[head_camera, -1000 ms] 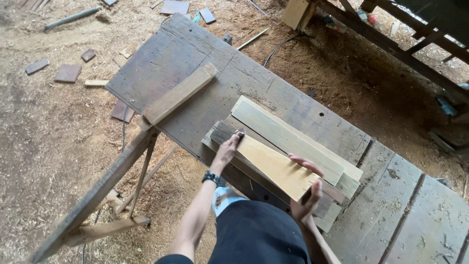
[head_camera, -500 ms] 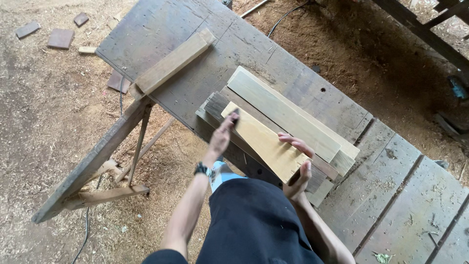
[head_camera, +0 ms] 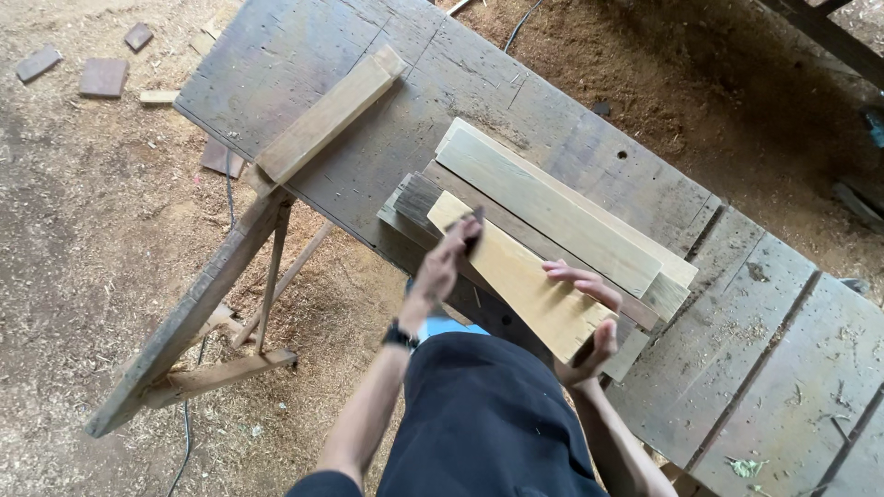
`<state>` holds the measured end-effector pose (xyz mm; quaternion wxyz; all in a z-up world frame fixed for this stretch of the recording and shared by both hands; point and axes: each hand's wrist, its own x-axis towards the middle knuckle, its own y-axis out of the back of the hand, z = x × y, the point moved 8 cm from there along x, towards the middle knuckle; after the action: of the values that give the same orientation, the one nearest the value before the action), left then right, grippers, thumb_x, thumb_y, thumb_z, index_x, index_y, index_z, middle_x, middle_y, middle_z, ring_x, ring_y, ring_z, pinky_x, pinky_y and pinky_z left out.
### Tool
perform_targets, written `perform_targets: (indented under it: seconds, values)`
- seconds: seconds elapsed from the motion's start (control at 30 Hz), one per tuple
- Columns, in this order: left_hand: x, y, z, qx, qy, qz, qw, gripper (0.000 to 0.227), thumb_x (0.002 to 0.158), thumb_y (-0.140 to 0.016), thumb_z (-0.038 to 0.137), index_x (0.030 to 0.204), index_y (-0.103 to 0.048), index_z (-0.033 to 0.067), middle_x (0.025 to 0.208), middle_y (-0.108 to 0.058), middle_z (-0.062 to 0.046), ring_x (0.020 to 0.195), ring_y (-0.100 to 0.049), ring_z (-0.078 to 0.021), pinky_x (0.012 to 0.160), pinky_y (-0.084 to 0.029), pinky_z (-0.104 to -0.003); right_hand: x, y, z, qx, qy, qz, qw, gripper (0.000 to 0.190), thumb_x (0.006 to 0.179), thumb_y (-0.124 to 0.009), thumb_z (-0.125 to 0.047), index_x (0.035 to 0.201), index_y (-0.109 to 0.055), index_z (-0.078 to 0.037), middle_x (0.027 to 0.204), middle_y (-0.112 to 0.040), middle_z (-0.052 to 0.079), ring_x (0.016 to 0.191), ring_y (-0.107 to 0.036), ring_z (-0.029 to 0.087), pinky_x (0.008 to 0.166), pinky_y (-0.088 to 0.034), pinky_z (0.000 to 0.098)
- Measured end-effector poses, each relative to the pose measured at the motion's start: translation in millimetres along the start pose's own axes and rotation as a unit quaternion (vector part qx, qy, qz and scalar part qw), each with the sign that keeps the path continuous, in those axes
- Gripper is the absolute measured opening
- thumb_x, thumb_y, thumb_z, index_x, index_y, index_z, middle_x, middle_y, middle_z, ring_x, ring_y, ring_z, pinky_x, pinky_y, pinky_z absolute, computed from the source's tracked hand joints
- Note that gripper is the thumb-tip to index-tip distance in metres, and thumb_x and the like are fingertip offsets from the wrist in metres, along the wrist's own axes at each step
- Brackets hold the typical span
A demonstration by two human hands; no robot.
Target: The person sands several wooden blocks using a piece of sandpaper held by hand, flipping and rotating the blocks to sand different sides and edges.
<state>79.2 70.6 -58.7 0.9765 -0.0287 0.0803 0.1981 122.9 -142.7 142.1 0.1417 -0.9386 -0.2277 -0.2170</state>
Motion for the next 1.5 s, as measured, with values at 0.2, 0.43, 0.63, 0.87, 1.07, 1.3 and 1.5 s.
perform_targets:
  seconds: [0.2,0.43,0.63,0.87,1.07,1.3,1.5]
  values:
    - [58.4,65.8,-41.8,0.086,0.108,0.004,0.990,0.049,0.109,-0.036,0.048,0.153,-0.048,0.0301,0.157,-0.052,-0.005,0.146,-0.050,-0.0250,0.120,-0.043,-0.042,7.1,-15.2,-0.1,0.036,0.000,0.003,0.999,0.046,0.110,-0.035,-0.050,0.121,-0.050,-0.007,0.107,-0.061,0.022,0.111,-0.061,0.036,0.116,-0.042,0.0554]
    - [-20.2,-4.0,66.5,0.075,-0.102,-0.157,0.979,0.048,0.111,-0.028,0.047,0.146,-0.057,0.0292,0.165,-0.043,-0.005,0.156,-0.032,-0.0311,0.123,-0.030,-0.056,19.3,-28.4,-1.5,0.033,0.006,0.063,0.997,0.046,0.111,-0.033,-0.048,0.119,-0.051,-0.007,0.099,-0.061,0.019,0.103,-0.064,0.034,0.106,-0.045,0.0528]
    - [49.2,57.4,-0.1,0.093,0.137,-0.059,0.984,0.052,0.106,-0.026,0.047,0.150,-0.050,0.0299,0.163,-0.042,-0.003,0.151,-0.034,-0.0311,0.119,-0.032,-0.054,31.5,-45.1,-3.5,0.009,0.019,0.063,0.998,0.044,0.111,-0.031,-0.047,0.116,-0.051,-0.008,0.098,-0.060,0.019,0.098,-0.062,0.031,0.102,-0.047,0.0503]
    - [29.1,21.9,60.3,-0.003,-0.077,-0.218,0.973,0.050,0.108,-0.033,0.045,0.145,-0.059,0.0229,0.166,-0.038,-0.005,0.156,-0.029,-0.0310,0.126,-0.025,-0.051,37.3,-58.2,-2.6,0.038,0.032,0.085,0.995,0.043,0.112,-0.032,-0.045,0.113,-0.052,-0.007,0.098,-0.059,0.017,0.094,-0.063,0.028,0.097,-0.050,0.0478]
    - [13.4,0.0,79.4,0.032,-0.165,-0.233,0.958,0.046,0.110,-0.032,0.042,0.147,-0.057,0.0324,0.168,-0.038,-0.002,0.159,-0.029,-0.0279,0.130,-0.026,-0.048,41.4,-60.2,-4.6,0.020,0.026,0.112,0.993,0.044,0.113,-0.032,-0.045,0.116,-0.051,-0.006,0.104,-0.059,0.018,0.100,-0.062,0.030,0.100,-0.050,0.0477]
    - [70.5,36.9,28.1,0.059,-0.015,-0.194,0.979,0.042,0.110,-0.040,0.032,0.151,-0.048,0.0309,0.162,-0.040,-0.002,0.155,-0.032,-0.0253,0.125,-0.030,-0.046,47.9,-56.2,-1.9,0.007,0.032,0.101,0.994,0.044,0.112,-0.033,-0.045,0.121,-0.051,-0.007,0.105,-0.059,0.019,0.099,-0.062,0.029,0.098,-0.051,0.0473]
    - [-28.6,-24.4,162.5,0.028,-0.294,-0.291,0.910,0.043,0.113,-0.036,0.033,0.149,-0.055,0.0201,0.171,-0.033,-0.001,0.162,-0.028,-0.0267,0.136,-0.022,-0.047,49.3,-41.9,6.8,0.065,0.025,0.131,0.989,0.045,0.113,-0.036,-0.043,0.123,-0.057,-0.004,0.113,-0.059,0.020,0.108,-0.059,0.030,0.105,-0.047,0.0476]
